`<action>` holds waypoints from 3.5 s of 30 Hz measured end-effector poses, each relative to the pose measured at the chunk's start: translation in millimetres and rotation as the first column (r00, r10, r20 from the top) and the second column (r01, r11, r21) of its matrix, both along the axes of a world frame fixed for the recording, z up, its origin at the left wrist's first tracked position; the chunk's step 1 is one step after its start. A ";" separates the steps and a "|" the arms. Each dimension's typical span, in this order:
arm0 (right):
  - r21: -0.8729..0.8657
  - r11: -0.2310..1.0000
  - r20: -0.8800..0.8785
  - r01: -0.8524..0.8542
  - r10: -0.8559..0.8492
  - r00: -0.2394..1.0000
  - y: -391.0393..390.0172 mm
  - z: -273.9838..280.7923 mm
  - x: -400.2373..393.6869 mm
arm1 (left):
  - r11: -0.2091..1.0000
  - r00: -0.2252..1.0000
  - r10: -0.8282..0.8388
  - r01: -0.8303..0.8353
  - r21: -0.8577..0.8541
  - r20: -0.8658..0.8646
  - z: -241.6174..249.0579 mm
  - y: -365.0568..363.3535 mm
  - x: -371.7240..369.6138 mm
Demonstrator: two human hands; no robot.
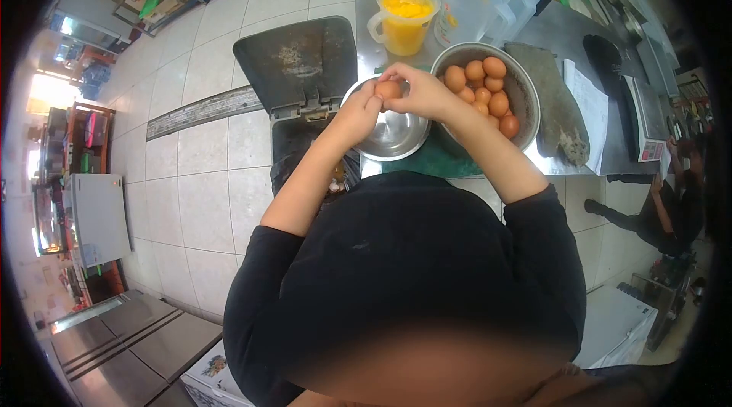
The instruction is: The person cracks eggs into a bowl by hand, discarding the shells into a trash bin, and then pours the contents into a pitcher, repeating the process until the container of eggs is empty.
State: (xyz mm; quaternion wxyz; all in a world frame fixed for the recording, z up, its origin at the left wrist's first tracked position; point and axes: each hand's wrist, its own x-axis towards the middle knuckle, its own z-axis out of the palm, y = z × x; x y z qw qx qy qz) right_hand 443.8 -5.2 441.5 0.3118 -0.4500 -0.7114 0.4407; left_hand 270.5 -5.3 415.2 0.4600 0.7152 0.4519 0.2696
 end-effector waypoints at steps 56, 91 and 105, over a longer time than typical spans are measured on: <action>0.354 0.912 -0.133 0.206 -0.169 0.977 -6.2 24.8 46.4 | 0.959 0.940 0.184 -0.108 0.262 -0.287 22.7 -22.1 -70.3; 0.197 0.980 0.271 -0.035 -0.020 0.962 -9.2 -11.8 -5.7 | 0.997 0.968 -0.072 0.062 -0.049 -0.240 -20.2 3.8 3.4; 0.062 0.996 0.151 -0.068 0.058 0.987 -1.5 7.3 3.4 | 0.929 0.966 -0.053 0.141 -0.341 0.254 -27.0 3.5 -9.7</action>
